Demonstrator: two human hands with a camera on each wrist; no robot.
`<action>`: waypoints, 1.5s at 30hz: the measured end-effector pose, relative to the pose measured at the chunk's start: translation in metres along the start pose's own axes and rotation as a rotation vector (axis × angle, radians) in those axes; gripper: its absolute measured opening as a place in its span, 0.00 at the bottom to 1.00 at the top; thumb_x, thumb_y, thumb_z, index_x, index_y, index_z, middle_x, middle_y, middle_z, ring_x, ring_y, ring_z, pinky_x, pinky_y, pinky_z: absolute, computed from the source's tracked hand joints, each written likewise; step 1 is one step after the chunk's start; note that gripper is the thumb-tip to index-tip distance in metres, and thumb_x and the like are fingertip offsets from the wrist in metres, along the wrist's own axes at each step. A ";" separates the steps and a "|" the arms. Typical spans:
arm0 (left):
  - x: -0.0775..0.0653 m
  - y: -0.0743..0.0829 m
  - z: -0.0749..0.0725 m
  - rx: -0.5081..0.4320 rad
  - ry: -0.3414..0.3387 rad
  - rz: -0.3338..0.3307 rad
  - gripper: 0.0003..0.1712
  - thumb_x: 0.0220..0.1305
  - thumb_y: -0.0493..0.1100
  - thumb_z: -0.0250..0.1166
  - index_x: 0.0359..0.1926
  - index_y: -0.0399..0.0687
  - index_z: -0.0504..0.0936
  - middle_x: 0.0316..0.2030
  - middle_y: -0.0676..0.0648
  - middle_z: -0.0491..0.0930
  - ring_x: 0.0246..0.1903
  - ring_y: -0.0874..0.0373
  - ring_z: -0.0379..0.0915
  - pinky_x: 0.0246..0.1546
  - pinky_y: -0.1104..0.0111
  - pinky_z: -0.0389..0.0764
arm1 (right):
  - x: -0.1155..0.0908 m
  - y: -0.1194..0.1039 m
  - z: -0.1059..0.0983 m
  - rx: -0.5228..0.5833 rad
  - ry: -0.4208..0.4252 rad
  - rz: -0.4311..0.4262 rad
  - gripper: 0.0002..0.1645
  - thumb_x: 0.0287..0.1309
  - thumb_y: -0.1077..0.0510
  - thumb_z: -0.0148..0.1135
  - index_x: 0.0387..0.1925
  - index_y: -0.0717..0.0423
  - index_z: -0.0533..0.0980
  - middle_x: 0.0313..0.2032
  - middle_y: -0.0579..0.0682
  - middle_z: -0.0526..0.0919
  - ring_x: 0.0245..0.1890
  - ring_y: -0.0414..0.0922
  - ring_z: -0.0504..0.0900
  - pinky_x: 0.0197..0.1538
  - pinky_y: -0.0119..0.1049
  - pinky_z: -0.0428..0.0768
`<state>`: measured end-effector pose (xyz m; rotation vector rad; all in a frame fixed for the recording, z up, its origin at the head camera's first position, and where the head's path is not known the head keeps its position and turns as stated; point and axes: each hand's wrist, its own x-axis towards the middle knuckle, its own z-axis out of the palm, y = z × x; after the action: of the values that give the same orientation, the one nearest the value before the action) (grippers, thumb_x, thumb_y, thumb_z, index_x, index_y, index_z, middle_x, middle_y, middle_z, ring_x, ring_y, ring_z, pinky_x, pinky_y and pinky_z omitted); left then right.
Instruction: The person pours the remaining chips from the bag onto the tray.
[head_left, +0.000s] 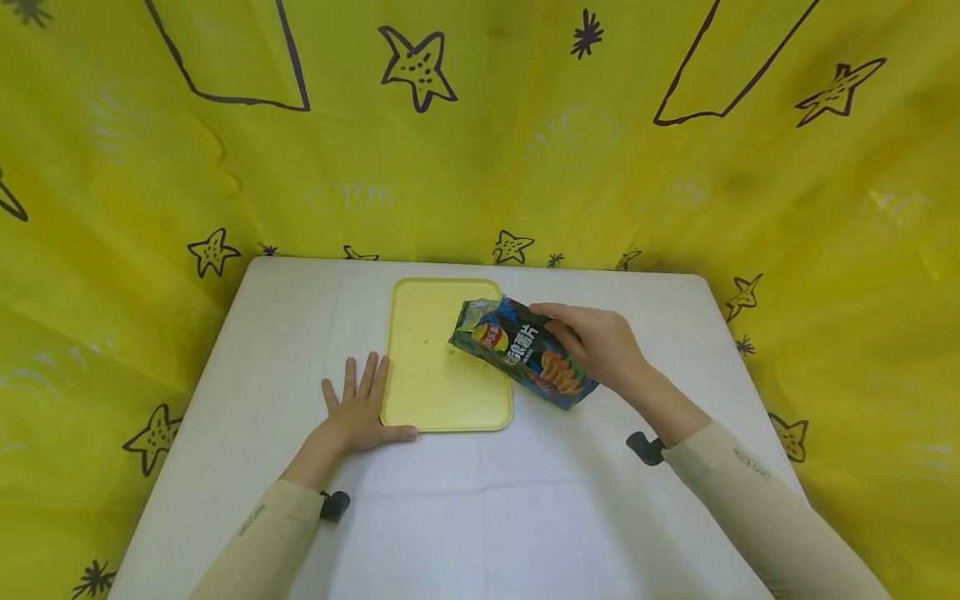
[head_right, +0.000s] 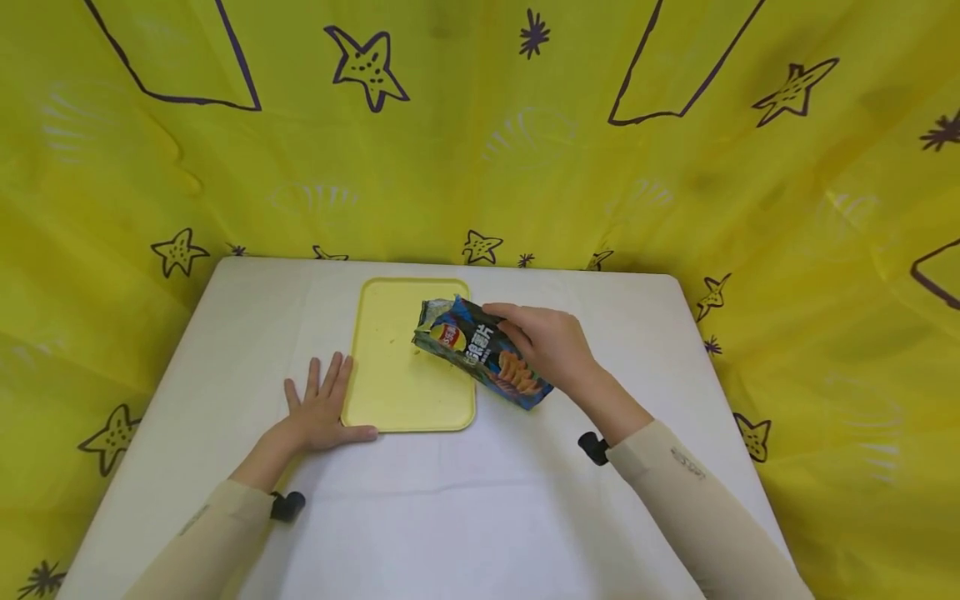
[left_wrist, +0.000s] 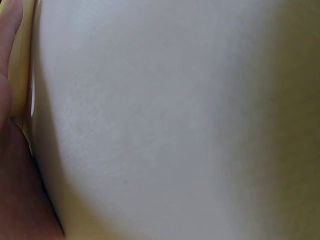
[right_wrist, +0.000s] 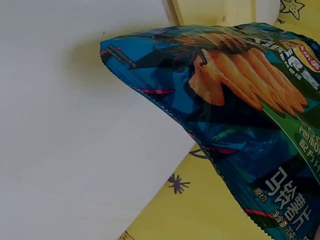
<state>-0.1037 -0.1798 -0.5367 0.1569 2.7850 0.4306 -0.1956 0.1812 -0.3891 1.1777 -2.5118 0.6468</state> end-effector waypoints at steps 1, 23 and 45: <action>0.000 0.000 0.000 0.001 -0.002 -0.002 0.77 0.31 0.87 0.49 0.70 0.50 0.25 0.70 0.45 0.21 0.66 0.40 0.11 0.52 0.34 0.20 | 0.002 0.000 0.000 -0.003 -0.005 -0.014 0.22 0.59 0.58 0.59 0.55 0.43 0.74 0.50 0.38 0.79 0.46 0.36 0.79 0.44 0.35 0.78; 0.000 0.000 0.002 0.017 0.001 0.010 0.76 0.32 0.88 0.48 0.70 0.50 0.25 0.70 0.44 0.22 0.66 0.39 0.12 0.52 0.33 0.22 | 0.036 -0.012 -0.010 -0.214 -0.293 -0.082 0.30 0.52 0.61 0.64 0.57 0.35 0.71 0.34 0.39 0.83 0.25 0.36 0.75 0.24 0.33 0.72; 0.003 -0.002 0.001 0.038 -0.004 0.006 0.76 0.31 0.88 0.46 0.70 0.50 0.25 0.70 0.45 0.21 0.65 0.40 0.10 0.52 0.34 0.19 | 0.064 -0.024 -0.009 -0.227 -0.375 -0.129 0.25 0.56 0.62 0.60 0.53 0.34 0.73 0.27 0.37 0.81 0.19 0.36 0.70 0.25 0.30 0.71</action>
<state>-0.1059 -0.1805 -0.5393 0.1744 2.7910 0.3779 -0.2163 0.1308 -0.3468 1.4690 -2.6831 0.1078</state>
